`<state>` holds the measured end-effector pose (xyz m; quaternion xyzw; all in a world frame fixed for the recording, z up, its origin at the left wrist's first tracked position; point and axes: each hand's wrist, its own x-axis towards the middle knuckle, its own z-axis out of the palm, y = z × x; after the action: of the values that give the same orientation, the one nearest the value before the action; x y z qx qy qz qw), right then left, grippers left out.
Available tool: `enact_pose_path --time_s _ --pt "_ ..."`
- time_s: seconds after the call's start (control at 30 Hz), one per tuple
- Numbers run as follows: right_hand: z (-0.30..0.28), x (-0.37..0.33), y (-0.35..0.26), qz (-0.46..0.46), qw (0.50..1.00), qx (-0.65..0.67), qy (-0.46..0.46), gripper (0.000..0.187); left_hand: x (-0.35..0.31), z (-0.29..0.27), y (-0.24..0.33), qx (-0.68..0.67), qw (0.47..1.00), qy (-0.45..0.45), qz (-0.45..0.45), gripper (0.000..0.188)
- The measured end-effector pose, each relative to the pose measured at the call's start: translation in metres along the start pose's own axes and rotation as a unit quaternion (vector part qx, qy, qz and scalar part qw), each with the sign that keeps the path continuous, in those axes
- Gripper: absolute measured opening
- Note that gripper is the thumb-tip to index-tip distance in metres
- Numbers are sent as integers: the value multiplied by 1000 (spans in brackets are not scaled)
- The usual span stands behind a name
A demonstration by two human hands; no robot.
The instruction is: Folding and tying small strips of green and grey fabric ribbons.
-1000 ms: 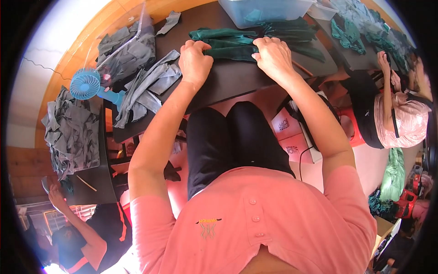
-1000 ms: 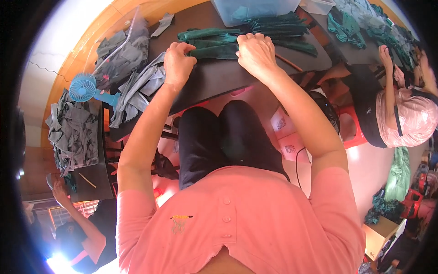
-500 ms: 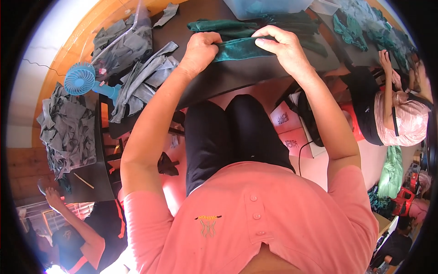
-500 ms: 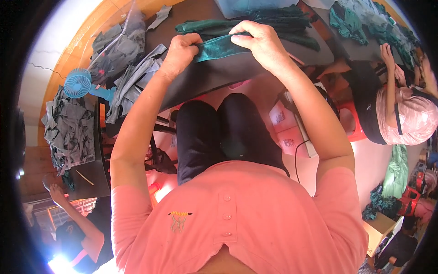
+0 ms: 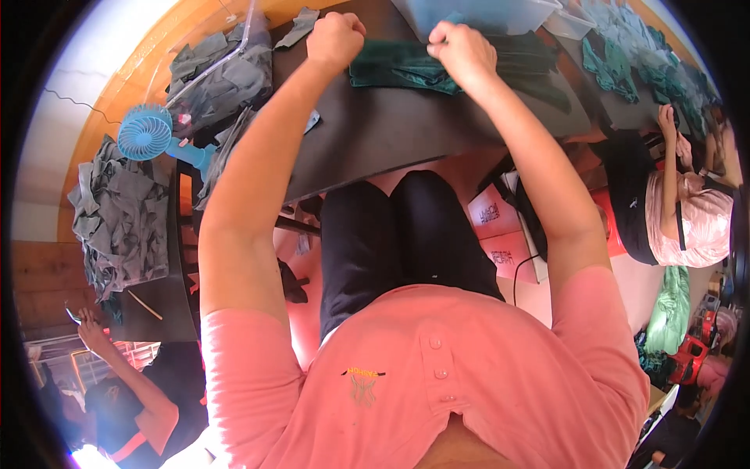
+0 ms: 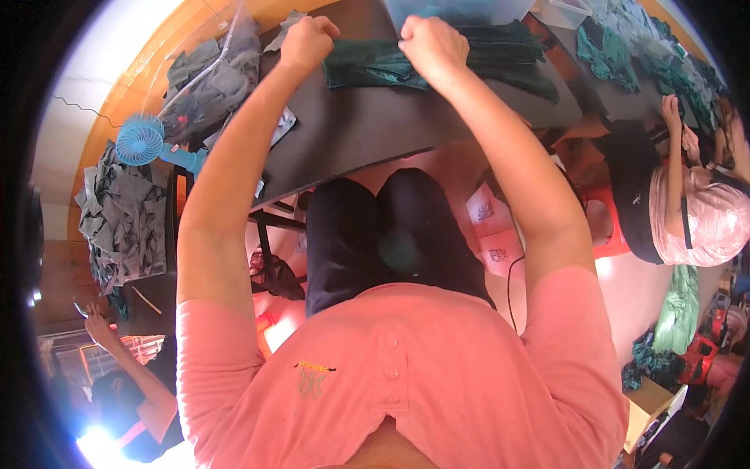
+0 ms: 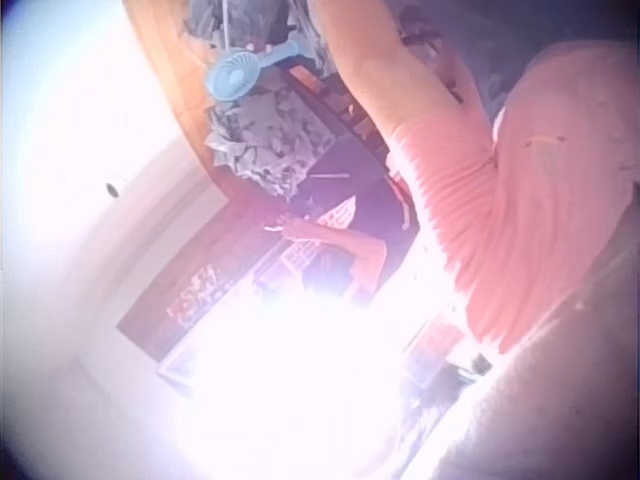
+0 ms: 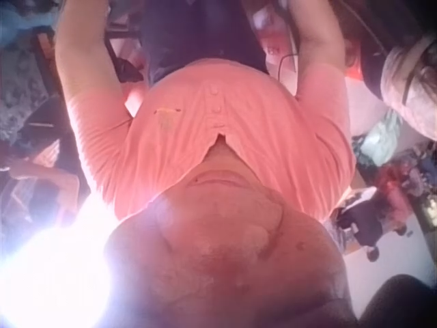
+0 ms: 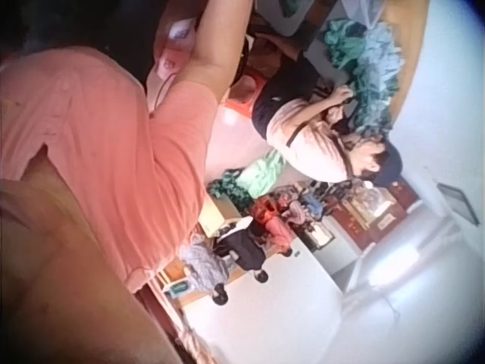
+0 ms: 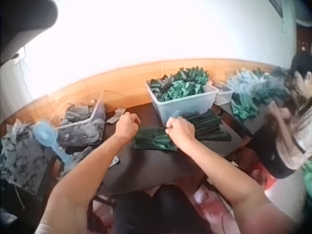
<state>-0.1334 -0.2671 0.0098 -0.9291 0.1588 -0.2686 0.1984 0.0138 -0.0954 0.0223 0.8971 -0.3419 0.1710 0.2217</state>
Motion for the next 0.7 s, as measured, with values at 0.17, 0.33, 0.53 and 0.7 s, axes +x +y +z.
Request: enact_pose_path --time_s 0.17,0.33,0.53,0.7 --pt "-4 -7 1 -197 963 -126 135 20 -12 14 29 6 982 103 158 32" --pt "50 -24 12 -243 965 -104 -2 50 -25 70 0 78 985 -5 155 35" --pt "19 -43 35 -265 953 -140 -33 51 -34 34 39 17 991 -75 112 45" --pt "6 -56 28 -283 945 -159 -28 43 -30 74 -5 102 983 44 148 40"
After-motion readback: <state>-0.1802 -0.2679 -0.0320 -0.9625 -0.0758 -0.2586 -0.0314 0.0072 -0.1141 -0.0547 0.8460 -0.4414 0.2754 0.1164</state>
